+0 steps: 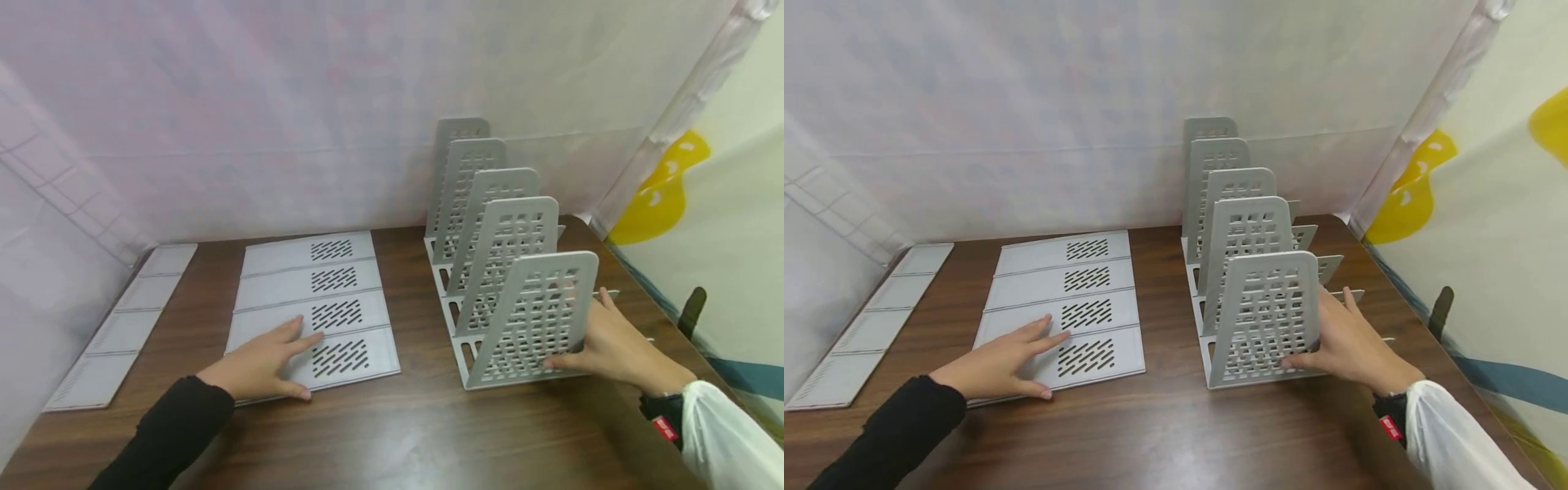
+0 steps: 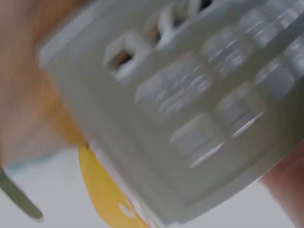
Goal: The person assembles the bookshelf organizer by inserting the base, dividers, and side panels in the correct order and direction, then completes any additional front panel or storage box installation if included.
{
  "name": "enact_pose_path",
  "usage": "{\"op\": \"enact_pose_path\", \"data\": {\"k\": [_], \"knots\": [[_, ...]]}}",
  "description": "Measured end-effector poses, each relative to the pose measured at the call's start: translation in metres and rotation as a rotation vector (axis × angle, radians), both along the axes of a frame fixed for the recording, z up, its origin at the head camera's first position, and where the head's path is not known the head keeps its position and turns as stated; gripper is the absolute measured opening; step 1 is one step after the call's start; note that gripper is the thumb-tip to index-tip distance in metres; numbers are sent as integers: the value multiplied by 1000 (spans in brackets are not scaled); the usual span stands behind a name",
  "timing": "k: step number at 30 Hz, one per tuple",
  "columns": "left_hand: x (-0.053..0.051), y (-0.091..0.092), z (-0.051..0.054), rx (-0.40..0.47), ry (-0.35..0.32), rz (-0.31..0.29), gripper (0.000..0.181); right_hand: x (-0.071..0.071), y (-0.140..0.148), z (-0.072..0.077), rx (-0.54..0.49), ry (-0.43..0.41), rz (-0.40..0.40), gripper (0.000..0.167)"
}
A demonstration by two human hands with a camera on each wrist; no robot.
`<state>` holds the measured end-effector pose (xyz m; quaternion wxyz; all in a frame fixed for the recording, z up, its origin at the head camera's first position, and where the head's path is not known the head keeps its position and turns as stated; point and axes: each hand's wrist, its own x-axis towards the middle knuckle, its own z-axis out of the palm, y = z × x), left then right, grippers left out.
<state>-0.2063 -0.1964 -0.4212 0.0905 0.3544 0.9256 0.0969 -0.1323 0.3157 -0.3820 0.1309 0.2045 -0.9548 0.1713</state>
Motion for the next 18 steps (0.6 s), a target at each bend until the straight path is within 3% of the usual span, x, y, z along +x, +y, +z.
{"op": "enact_pose_path", "data": {"k": [3,7,12,18], "knots": [[-3,18,-2,-9,-23,-45,94,-7,5,-1,17,-19,4,92],[-4,28,-5,-25,-57,-67,85,-12,9,-7,27,11,6,98],[-6,21,-3,-7,-79,-51,80,-14,10,-8,69,116,3,90],[-5,9,-4,3,-133,-28,80,-15,9,-11,66,110,14,86]]}}
